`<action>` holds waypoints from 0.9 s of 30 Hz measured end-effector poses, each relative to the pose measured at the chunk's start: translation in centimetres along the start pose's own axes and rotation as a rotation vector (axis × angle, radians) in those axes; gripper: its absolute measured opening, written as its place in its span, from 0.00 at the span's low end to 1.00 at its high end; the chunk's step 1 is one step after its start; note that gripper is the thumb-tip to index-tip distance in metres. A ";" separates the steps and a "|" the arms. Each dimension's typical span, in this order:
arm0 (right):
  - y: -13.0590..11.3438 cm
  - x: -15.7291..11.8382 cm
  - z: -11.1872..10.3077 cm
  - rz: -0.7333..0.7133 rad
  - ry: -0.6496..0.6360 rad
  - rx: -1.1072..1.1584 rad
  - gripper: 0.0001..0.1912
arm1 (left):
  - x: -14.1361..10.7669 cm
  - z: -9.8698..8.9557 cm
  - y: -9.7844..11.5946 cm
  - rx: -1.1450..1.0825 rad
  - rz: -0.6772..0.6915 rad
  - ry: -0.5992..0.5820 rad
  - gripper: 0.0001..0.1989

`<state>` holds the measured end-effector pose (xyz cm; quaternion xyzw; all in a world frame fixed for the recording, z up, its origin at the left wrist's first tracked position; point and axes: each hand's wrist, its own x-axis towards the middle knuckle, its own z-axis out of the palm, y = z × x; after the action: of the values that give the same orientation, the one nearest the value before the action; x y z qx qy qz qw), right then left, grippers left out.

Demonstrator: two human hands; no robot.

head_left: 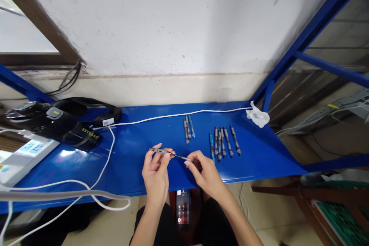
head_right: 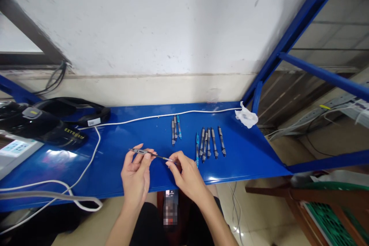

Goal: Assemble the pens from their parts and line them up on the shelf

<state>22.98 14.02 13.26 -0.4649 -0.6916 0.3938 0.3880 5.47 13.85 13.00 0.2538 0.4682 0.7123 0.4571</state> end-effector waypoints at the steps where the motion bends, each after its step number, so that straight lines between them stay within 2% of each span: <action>1: 0.0 0.0 0.0 -0.004 -0.006 0.004 0.08 | 0.0 0.0 0.0 0.015 -0.002 -0.017 0.28; 4: 0.0 0.0 0.1 -0.021 0.000 -0.014 0.07 | -0.3 -0.2 -0.2 0.104 -0.009 -0.132 0.26; 7: 0.4 0.0 0.2 -0.013 0.011 0.017 0.07 | -0.5 -0.5 -0.2 0.217 -0.023 -0.297 0.19; 9: 0.6 -0.2 0.3 -0.025 0.018 0.068 0.06 | -0.4 -0.5 -0.2 0.276 -0.017 -0.365 0.15; 13: 0.5 -0.4 0.3 -0.075 0.016 0.102 0.05 | 0.0 -0.5 0.0 0.312 -0.017 -0.421 0.12; 19: -0.4 0.3 -0.4 -0.150 -0.049 0.015 0.10 | 0.1 -0.1 0.8 0.332 0.051 -0.507 0.08; 21: -0.7 -0.1 -0.2 -0.167 0.003 -0.039 0.10 | 0.0 -0.3 0.6 0.324 0.064 -0.495 0.08; 23: -0.7 -1.9 0.8 -0.164 0.159 -0.102 0.10 | -0.2 -0.6 0.2 0.326 0.046 -0.415 0.09; 25: 0.0 -5.2 3.1 -0.187 0.356 -0.123 0.09 | -0.3 -0.9 -0.4 0.299 0.023 -0.278 0.11; 27: 1.5 -9.4 6.5 -0.251 0.443 -0.050 0.07 | -0.3 -1.1 -0.9 0.247 0.010 -0.170 0.13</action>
<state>20.13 4.28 7.76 -0.4597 -0.6515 0.2139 0.5643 5.10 13.25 11.71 0.3697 0.5107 0.6276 0.4568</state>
